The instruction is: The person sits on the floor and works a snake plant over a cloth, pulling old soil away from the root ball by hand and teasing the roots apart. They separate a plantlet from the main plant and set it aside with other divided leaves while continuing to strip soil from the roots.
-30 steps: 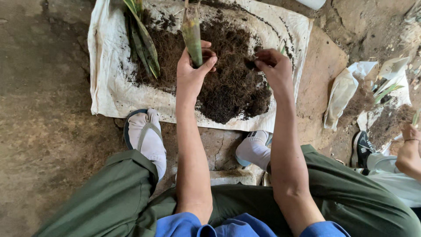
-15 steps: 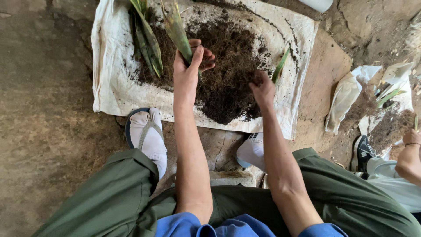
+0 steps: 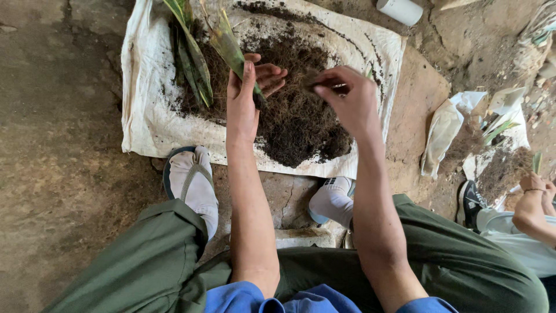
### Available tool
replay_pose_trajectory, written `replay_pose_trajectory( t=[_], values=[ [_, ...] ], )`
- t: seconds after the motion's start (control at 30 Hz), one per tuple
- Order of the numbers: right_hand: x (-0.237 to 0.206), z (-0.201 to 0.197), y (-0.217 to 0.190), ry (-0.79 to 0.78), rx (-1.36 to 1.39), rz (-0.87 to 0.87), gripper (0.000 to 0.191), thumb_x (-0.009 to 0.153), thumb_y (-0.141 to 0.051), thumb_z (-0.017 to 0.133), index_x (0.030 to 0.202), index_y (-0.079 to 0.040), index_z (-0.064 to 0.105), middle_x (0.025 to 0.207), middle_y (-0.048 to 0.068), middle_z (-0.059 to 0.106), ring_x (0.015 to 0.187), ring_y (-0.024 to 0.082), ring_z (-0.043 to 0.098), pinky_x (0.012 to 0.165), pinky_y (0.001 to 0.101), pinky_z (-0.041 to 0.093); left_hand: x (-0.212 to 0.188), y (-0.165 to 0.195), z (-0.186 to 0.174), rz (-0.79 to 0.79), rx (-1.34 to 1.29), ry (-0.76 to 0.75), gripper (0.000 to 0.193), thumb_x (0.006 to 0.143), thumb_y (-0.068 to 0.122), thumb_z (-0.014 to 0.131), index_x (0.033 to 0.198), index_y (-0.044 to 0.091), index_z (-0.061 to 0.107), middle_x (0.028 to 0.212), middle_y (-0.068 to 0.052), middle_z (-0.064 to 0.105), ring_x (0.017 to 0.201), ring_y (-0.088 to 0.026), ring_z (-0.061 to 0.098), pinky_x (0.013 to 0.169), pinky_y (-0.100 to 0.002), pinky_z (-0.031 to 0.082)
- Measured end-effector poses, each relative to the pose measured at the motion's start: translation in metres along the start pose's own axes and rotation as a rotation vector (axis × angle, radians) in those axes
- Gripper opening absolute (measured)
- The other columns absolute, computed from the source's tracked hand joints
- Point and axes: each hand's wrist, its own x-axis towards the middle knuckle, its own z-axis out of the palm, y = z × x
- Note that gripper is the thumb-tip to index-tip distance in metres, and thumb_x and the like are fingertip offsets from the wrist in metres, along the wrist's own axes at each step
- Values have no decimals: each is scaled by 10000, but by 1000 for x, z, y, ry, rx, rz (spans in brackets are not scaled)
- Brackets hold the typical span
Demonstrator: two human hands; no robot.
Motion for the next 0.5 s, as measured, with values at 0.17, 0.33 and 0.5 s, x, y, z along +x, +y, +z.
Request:
replay_pose_trajectory(
  t=[0.17, 0.33, 0.5],
  values=[
    [-12, 44, -56, 95, 97, -27, 198, 930, -64, 794, 1120, -39, 745, 1114, 109, 753, 950, 203, 768, 803, 316, 671, -5, 7, 11, 42, 45, -5, 370, 1103, 364, 541, 1320, 65, 523, 1085, -168, 748, 1083, -310, 750, 1021, -455, 590],
    [-22, 67, -76, 97, 114, -116, 228, 921, -25, 796, 1147, -40, 771, 1171, 130, 735, 1004, 215, 751, 843, 308, 648, -8, 13, 16, 36, 123, 63, 391, 1081, 380, 524, 1306, 60, 540, 1066, -157, 752, 1063, -304, 759, 1000, -443, 615],
    [-22, 70, -72, 82, 175, -102, 241, 826, -48, 849, 1064, -48, 811, 1134, 102, 758, 1002, 203, 752, 893, 317, 628, -10, 12, 18, 78, 81, 59, 365, 1104, 355, 539, 1298, 46, 545, 1076, -166, 737, 1088, -313, 743, 999, -440, 609]
  ],
)
